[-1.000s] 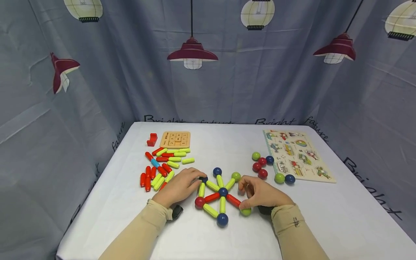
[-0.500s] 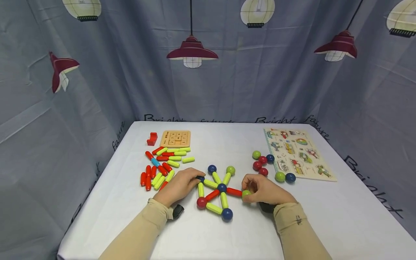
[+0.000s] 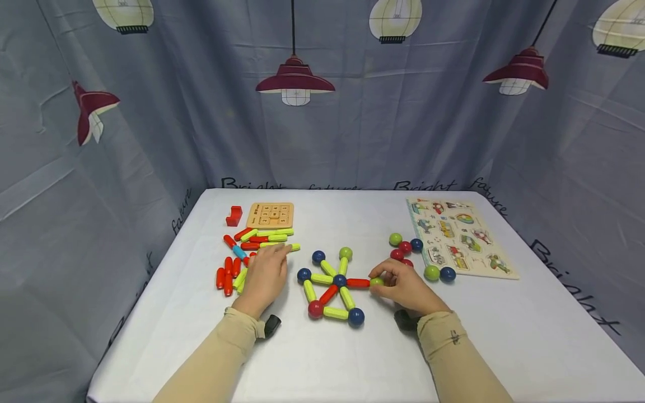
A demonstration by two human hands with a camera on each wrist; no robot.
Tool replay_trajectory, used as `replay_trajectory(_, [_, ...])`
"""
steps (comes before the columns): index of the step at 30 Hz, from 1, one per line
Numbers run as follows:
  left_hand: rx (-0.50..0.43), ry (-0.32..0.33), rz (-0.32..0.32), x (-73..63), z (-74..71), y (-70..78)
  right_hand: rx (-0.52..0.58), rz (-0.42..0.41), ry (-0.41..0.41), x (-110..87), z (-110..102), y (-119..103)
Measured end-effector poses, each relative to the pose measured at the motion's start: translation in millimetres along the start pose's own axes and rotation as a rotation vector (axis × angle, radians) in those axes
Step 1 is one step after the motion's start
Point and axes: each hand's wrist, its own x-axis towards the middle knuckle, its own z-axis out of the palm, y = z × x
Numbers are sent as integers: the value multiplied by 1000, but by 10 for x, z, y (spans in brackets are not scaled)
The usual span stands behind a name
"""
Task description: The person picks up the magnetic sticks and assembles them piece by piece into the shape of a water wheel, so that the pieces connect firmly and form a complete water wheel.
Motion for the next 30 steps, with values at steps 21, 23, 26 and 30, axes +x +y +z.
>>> replay_trajectory(21, [-43,27,-131,127,20,-143,16,23,-2,-26,-12,-30])
replay_trajectory(23, [-182,41,-135,132,12,-103,22,27,1,-27,-6,-24])
replay_trajectory(26, [-414,24,-178,137,-12,-12,24,23,-5,-23,7,-11])
replay_trajectory(30, [-528,-25,-214,159,-35,107,19,17,-6,-18,17,-7])
